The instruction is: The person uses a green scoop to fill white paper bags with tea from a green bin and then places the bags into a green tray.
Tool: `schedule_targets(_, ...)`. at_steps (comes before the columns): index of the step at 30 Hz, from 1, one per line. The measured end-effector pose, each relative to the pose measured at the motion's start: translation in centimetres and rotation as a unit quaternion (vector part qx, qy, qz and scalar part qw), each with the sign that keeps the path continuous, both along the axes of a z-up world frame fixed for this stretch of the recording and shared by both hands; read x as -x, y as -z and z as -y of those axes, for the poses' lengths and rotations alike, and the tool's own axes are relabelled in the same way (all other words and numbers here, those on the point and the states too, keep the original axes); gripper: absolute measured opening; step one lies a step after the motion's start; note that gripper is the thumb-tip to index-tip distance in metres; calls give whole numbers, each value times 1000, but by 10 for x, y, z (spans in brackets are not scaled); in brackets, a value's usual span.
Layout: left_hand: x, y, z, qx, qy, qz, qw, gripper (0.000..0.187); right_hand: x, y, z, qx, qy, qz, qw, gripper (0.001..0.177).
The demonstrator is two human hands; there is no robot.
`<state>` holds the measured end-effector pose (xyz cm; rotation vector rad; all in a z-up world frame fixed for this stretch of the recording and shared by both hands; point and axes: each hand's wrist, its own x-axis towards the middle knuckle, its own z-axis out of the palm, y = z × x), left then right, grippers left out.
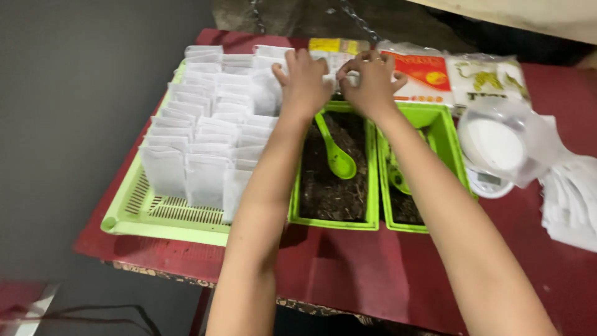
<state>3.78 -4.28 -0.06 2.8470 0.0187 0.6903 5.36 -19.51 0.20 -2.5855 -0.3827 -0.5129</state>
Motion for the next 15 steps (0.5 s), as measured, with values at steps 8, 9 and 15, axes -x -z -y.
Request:
schedule_targets(8, 19, -16, 154, 109, 170, -89, 975, 34, 25, 7, 170, -96, 6, 67, 993, 8)
schedule_targets(9, 22, -17, 172, 113, 184, -110, 970, 36, 25, 12, 192, -100, -46, 122, 986, 5)
schedule_targets(15, 18, 9, 259, 90, 227, -109, 964, 38, 63, 13, 276, -114, 12, 115, 987, 8)
